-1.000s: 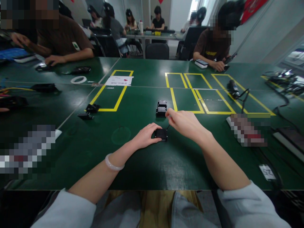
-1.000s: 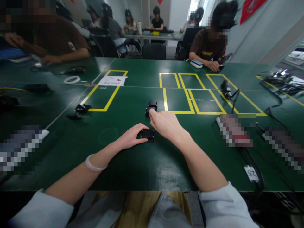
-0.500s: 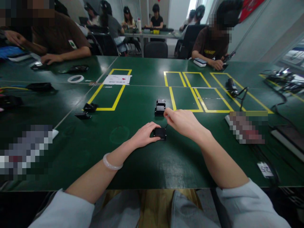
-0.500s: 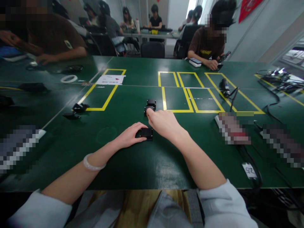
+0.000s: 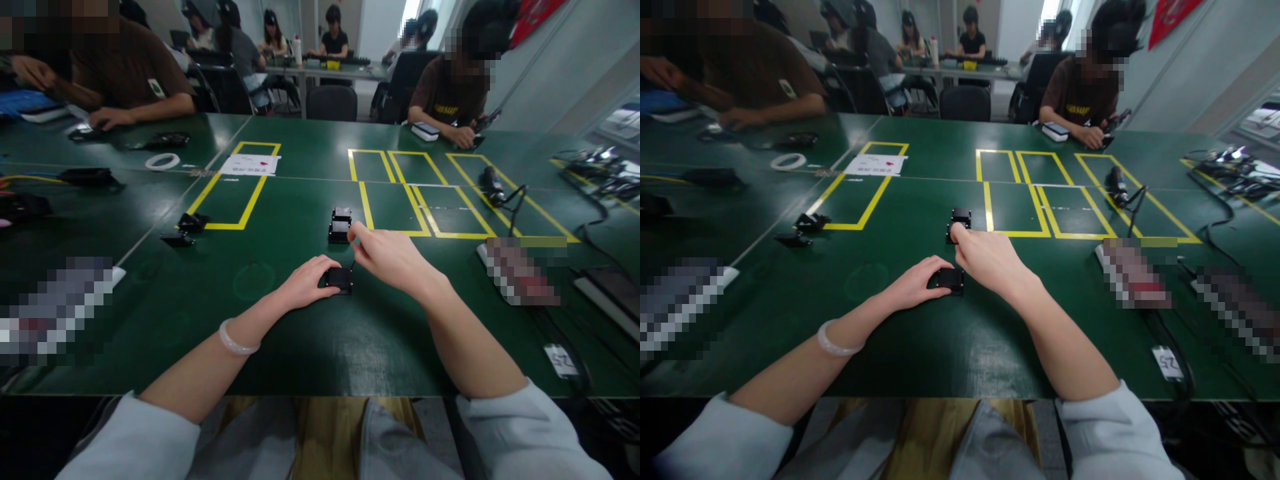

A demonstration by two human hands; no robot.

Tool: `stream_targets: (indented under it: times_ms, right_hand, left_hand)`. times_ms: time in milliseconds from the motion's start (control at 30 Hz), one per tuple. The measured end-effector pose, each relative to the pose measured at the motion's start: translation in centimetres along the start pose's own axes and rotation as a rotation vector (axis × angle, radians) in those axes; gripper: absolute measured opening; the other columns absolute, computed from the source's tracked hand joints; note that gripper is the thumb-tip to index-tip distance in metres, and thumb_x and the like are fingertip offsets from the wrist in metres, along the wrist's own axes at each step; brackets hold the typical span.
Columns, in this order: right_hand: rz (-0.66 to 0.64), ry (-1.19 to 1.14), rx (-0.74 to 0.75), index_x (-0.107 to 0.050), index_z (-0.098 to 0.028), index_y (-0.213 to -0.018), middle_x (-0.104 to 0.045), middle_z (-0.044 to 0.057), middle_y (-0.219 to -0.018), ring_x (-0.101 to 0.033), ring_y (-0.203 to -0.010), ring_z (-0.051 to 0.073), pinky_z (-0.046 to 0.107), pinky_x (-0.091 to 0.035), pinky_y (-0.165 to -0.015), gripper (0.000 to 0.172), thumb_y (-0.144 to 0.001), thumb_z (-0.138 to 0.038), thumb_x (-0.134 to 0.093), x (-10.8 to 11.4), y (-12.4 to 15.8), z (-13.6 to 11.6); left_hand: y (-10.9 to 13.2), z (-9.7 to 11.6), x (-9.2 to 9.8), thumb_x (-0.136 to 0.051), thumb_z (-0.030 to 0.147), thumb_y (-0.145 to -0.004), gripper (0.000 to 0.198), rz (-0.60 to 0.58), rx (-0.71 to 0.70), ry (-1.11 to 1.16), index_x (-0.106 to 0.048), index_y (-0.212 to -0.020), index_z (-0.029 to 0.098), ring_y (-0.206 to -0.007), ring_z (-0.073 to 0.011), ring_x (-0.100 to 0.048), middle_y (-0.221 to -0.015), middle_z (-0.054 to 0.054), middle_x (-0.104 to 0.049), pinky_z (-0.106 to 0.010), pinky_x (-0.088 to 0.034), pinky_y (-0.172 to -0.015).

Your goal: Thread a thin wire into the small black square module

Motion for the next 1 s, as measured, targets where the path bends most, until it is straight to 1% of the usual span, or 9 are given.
stream_targets:
  times_ms: [167,267,433,500,600,667,867,933,1000]
  right_hand:
    - [-0.040,0.075,-0.043,-0.054,-0.019,-0.107,-0.071,0.006,-0.084,-0.062,-0.068,0.017,0.028,-0.022,-0.055,0.030,-0.098,-0.035,-0.030,-0.35,-0.13,0.32]
    - [-0.050,0.101,-0.041,-0.054,-0.020,-0.106,-0.071,0.006,-0.081,-0.062,-0.066,0.018,0.028,-0.021,-0.054,0.030,-0.098,-0.033,-0.028,-0.52,-0.17,0.40]
    - [-0.010,0.016,-0.010,-0.050,-0.020,-0.115,-0.071,0.004,-0.085,-0.062,-0.067,0.016,0.027,-0.024,-0.056,0.026,-0.096,-0.027,-0.033,-0.11,0.04,0.13]
    - [-0.026,0.020,-0.026,-0.051,-0.020,-0.113,-0.071,0.005,-0.086,-0.062,-0.069,0.017,0.027,-0.025,-0.056,0.026,-0.097,-0.031,-0.033,-0.11,0.04,0.18]
    - [-0.071,0.071,-0.060,-0.054,-0.019,-0.107,-0.071,0.007,-0.085,-0.063,-0.070,0.019,0.027,-0.025,-0.057,0.033,-0.099,-0.039,-0.030,-0.34,-0.10,0.36]
    - [-0.087,0.099,-0.067,-0.055,-0.019,-0.106,-0.071,0.008,-0.085,-0.063,-0.070,0.019,0.027,-0.024,-0.056,0.034,-0.100,-0.038,-0.028,-0.43,-0.17,0.40]
    - [-0.027,0.019,-0.022,-0.052,-0.020,-0.110,-0.071,0.004,-0.089,-0.063,-0.070,0.016,0.026,-0.023,-0.055,0.024,-0.095,-0.025,-0.033,-0.06,0.02,0.00]
    - [-0.009,0.003,-0.011,-0.052,-0.020,-0.109,-0.071,0.004,-0.088,-0.063,-0.071,0.016,0.026,-0.023,-0.055,0.023,-0.095,-0.027,-0.035,-0.03,0.05,-0.04]
    - [-0.011,0.027,-0.019,-0.053,-0.020,-0.107,-0.071,0.005,-0.085,-0.063,-0.069,0.017,0.027,-0.022,-0.054,0.025,-0.097,-0.033,-0.034,-0.18,-0.02,0.09]
  left_hand:
    - [-0.05,-0.11,-0.10,-0.066,0.035,-0.083,0.035,0.005,-0.010,-0.006,-0.056,-0.113,0.021,-0.105,-0.0255,-0.055,-0.112,-0.008,-0.059,-0.039,-0.046,-0.091]
    - [-0.06,-0.15,-0.10,-0.065,0.035,-0.084,0.035,0.005,-0.007,-0.008,-0.056,-0.114,0.022,-0.104,-0.0255,-0.055,-0.112,-0.008,-0.059,-0.038,-0.046,-0.090]
    - [-0.02,-0.08,-0.12,-0.065,0.035,-0.084,0.033,-0.002,-0.006,-0.017,-0.056,-0.112,0.021,-0.104,-0.0252,-0.056,-0.112,-0.007,-0.058,-0.038,-0.046,-0.090]
    - [0.01,-0.09,-0.13,-0.065,0.036,-0.084,0.033,-0.001,-0.005,-0.015,-0.056,-0.112,0.021,-0.104,-0.0251,-0.056,-0.112,-0.007,-0.058,-0.038,-0.046,-0.090]
    - [0.03,-0.09,-0.10,-0.065,0.036,-0.084,0.034,0.004,-0.008,-0.010,-0.056,-0.113,0.022,-0.104,-0.0251,-0.056,-0.112,-0.007,-0.059,-0.038,-0.046,-0.090]
    - [0.02,-0.10,-0.05,-0.065,0.036,-0.084,0.034,0.009,-0.007,-0.003,-0.056,-0.114,0.022,-0.104,-0.0251,-0.056,-0.112,-0.007,-0.059,-0.039,-0.046,-0.090]
    - [0.01,-0.09,0.01,-0.065,0.036,-0.083,0.034,0.014,-0.006,0.010,-0.057,-0.113,0.022,-0.104,-0.0251,-0.056,-0.111,-0.007,-0.059,-0.039,-0.046,-0.090]
    - [0.03,-0.08,0.01,-0.065,0.036,-0.084,0.034,0.018,-0.006,0.002,-0.057,-0.113,0.022,-0.104,-0.0250,-0.056,-0.111,-0.007,-0.059,-0.039,-0.046,-0.090]
    - [0.03,-0.10,-0.02,-0.065,0.036,-0.083,0.034,0.018,-0.006,0.002,-0.057,-0.113,0.022,-0.104,-0.0250,-0.056,-0.111,-0.007,-0.059,-0.038,-0.046,-0.090]
Point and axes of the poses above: each hand's wrist, its own y-axis away from the middle knuckle, its own x-axis out of the back of the hand, z = x × y, the point moved 7 cm from there along -y, towards the middle knuckle
